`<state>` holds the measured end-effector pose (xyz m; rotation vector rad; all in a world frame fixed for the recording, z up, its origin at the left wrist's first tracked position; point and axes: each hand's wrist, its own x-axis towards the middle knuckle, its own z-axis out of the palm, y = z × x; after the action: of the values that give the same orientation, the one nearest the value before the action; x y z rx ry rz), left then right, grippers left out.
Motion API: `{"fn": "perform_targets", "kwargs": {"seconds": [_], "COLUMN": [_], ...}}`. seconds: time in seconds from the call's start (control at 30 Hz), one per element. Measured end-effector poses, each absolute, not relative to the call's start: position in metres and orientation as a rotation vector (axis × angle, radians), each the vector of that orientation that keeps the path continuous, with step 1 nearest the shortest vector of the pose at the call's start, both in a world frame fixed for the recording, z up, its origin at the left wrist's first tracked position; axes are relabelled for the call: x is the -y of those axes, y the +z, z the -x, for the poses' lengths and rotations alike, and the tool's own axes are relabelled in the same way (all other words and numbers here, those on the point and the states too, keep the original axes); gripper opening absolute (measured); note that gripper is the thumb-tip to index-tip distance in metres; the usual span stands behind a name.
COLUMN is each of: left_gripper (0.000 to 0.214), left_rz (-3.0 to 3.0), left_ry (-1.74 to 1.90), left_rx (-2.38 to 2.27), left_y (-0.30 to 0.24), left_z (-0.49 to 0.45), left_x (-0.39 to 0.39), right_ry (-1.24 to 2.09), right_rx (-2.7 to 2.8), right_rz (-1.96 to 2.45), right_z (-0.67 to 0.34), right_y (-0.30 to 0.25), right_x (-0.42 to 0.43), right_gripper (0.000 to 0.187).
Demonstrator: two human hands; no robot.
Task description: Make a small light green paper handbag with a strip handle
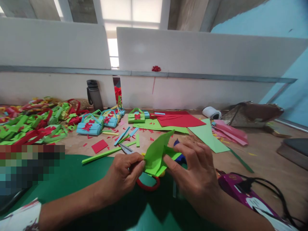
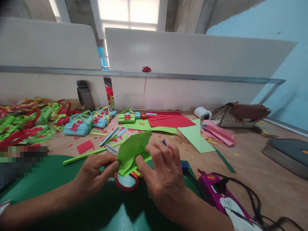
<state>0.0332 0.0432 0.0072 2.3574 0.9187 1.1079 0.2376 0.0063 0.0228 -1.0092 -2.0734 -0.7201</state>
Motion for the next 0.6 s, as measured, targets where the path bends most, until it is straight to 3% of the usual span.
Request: {"fn": "perform_targets", "kwargs": {"seconds": [0.1,0.27,0.6], "left_gripper": [0.026,0.025,0.028], "left_rz": [-2.322,-2.235,-2.077], "left_ry": [1.098,1.059,1.012], "left_rx": [-0.896,-0.88,-0.854], "left_y": [0.009,0.008,-0.001], "left_z": [-0.036,-0.038,-0.034], "left_x": [-0.036,-0.031,-0.035], "right_ry": [-0.576,-0.249,-0.207], "right_rx": [2.121,2.189,2.162], "right_rz": [0.976,0.979,0.944], "right_z": [-0.232,-0.226,-0.231], "right_y": [0.024,0.024,0.022], "right_x": [0.0,0.0,0.001], "right_gripper": [0.006,0.026,0.029]}}
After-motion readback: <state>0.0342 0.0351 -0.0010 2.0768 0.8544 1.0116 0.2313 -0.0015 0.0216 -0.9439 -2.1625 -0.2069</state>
